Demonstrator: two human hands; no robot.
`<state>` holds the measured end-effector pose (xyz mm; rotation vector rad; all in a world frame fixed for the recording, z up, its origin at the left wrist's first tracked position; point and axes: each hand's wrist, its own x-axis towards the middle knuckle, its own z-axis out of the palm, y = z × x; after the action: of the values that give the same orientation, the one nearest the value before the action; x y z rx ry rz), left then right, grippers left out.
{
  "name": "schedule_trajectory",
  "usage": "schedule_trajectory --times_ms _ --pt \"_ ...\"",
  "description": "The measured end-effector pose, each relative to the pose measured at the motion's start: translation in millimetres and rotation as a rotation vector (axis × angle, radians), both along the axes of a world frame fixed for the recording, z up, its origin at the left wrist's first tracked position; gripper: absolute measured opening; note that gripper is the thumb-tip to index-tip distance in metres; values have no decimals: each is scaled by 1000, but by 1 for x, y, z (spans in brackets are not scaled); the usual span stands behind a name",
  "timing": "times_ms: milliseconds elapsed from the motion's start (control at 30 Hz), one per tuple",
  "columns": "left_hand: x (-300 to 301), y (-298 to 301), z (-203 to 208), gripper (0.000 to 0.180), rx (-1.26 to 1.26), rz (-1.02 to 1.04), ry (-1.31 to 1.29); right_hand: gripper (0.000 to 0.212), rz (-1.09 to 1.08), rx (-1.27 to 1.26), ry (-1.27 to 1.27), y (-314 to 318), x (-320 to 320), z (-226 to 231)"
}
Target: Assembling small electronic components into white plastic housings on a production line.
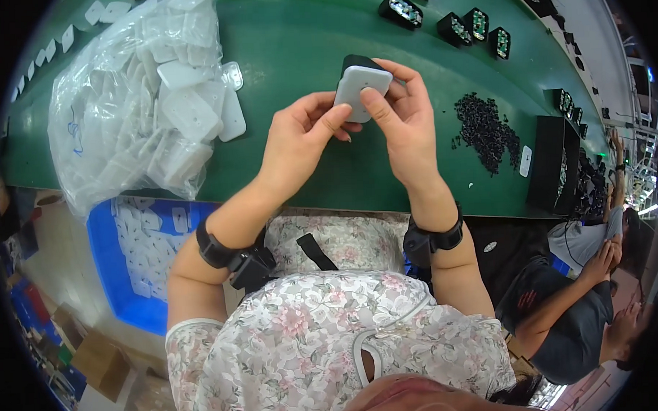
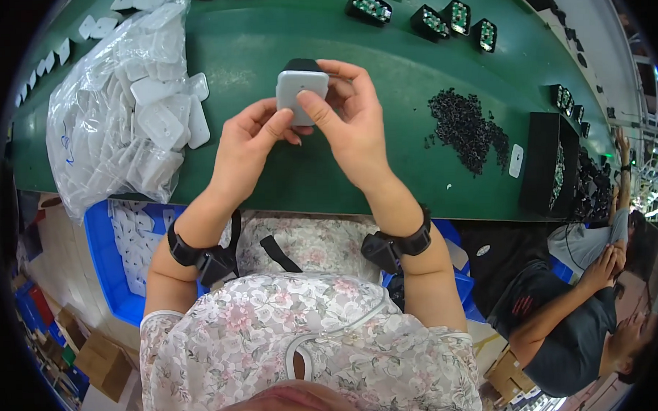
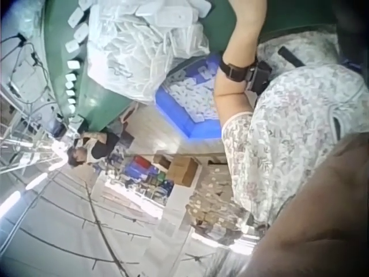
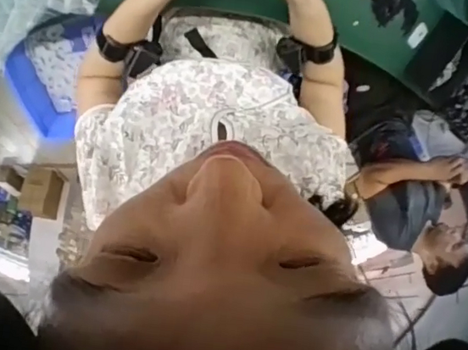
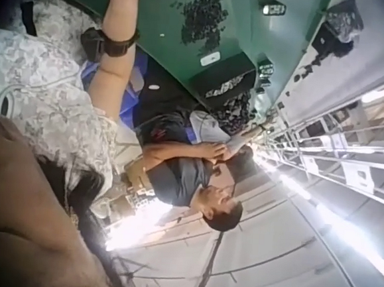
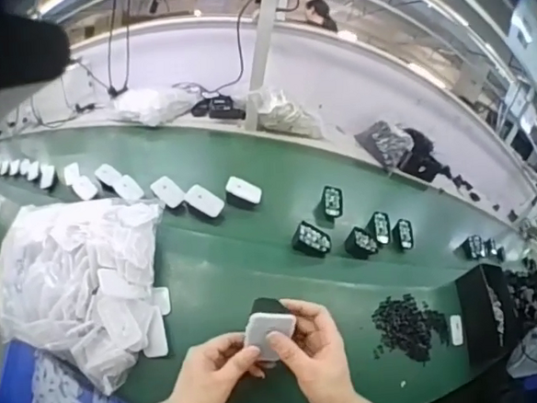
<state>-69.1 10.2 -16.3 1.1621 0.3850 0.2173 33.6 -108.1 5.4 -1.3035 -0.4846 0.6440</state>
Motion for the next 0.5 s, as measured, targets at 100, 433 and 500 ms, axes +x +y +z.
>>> schedule_trajectory --times_ms 100,433,500 --pt "2 -4 0 34 -56 9 8 40 -49 -46 -193 7 3 3" --pt "-139 66 47 31 999 711 -85 35 131 -494 -893 88 180 4" --pt "-187 91 40 26 1096 1241 77 35 298 -668 -959 104 219 4"
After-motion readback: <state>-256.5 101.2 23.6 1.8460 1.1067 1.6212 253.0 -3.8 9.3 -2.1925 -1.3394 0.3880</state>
